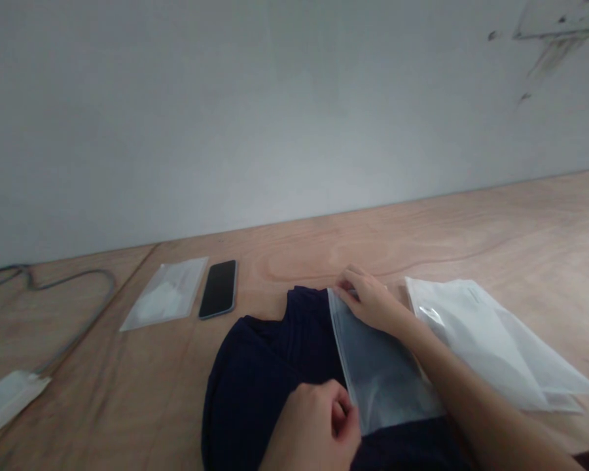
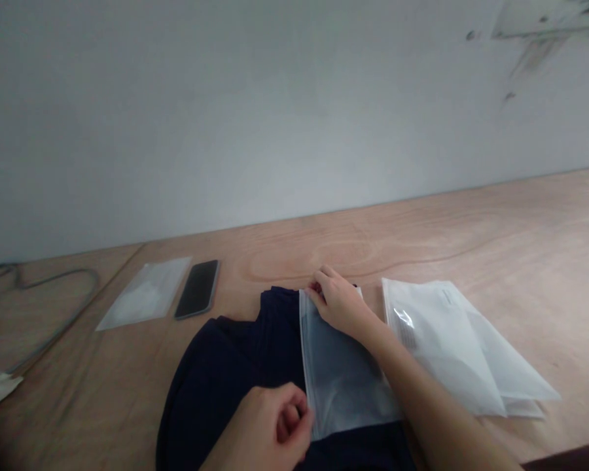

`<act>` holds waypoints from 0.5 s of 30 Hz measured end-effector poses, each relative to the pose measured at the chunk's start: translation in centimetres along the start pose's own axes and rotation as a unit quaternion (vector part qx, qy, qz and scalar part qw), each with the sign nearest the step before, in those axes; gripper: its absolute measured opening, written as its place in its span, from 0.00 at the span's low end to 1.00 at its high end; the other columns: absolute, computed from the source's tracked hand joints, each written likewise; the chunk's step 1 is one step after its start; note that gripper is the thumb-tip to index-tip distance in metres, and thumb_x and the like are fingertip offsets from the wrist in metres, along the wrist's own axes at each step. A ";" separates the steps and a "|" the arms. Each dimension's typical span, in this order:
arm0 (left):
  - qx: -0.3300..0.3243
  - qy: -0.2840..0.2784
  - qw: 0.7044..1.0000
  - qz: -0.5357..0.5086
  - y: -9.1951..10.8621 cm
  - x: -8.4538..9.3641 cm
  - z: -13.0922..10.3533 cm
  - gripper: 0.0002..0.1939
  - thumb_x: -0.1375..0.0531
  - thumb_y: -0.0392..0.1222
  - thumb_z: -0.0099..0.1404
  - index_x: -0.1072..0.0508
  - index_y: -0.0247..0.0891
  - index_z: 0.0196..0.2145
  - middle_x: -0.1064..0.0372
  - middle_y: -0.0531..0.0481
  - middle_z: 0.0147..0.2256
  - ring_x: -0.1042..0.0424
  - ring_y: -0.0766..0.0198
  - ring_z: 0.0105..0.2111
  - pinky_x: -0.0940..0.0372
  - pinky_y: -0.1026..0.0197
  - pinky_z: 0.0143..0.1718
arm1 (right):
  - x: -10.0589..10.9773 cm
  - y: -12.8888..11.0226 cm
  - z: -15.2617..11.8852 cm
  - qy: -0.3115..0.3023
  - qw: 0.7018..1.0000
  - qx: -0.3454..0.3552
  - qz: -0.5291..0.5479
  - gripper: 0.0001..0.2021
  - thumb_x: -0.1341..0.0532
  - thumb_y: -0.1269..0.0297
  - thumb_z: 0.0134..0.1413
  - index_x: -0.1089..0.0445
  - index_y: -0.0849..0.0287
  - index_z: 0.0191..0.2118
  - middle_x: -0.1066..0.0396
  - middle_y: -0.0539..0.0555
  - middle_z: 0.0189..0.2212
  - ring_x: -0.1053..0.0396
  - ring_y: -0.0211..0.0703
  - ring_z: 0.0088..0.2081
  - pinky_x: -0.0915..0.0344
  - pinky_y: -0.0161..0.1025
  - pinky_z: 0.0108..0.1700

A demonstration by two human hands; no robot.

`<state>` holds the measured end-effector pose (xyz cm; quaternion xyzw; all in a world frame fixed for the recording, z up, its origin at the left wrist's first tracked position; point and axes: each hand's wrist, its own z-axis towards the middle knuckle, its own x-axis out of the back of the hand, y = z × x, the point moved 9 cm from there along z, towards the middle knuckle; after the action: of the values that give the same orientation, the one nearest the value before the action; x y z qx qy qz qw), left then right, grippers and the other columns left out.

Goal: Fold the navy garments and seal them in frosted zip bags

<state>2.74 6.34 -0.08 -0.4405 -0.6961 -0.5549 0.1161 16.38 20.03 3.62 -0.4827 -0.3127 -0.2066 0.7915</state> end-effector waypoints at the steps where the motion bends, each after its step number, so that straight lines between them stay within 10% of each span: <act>1: 0.004 -0.022 1.000 0.008 -0.1 -0.8 -0.7 0.08 0.40 0.37 0.64 0.20 0.39 0.31 0.21 0.50 0.25 0.26 0.63 0.23 0.42 0.64 0.25 | 0.0 0.0 0.0 0.000 1.000 -0.002 0.001 0.06 0.40 0.68 0.70 0.33 0.56 0.37 0.30 0.54 0.38 0.27 0.45 0.39 0.33 0.42 0.45; 7: -0.008 0.019 0.999 0.033 0.3 1.6 -1.3 0.11 0.41 0.44 0.69 0.22 0.41 0.31 0.22 0.51 0.26 0.26 0.63 0.25 0.41 0.63 0.27 | 0.1 0.2 0.1 -0.002 1.000 -0.002 0.009 0.06 0.40 0.67 0.69 0.32 0.57 0.37 0.28 0.54 0.38 0.26 0.44 0.39 0.31 0.41 0.45; 15: -0.085 0.109 0.990 0.007 1.1 5.3 3.7 0.06 0.37 0.41 0.67 0.18 0.42 0.36 0.20 0.51 0.31 0.27 0.61 0.25 0.40 0.61 0.28 | 2.3 -2.1 -1.6 -0.022 0.999 0.020 -0.012 0.09 0.40 0.65 0.69 0.25 0.54 0.50 0.24 0.59 0.48 0.25 0.51 0.52 0.30 0.51 0.57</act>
<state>1.62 12.10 2.77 -0.3908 -0.6265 -0.6557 0.1574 17.17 17.59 6.04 -0.4670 -0.3402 -0.1994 0.7914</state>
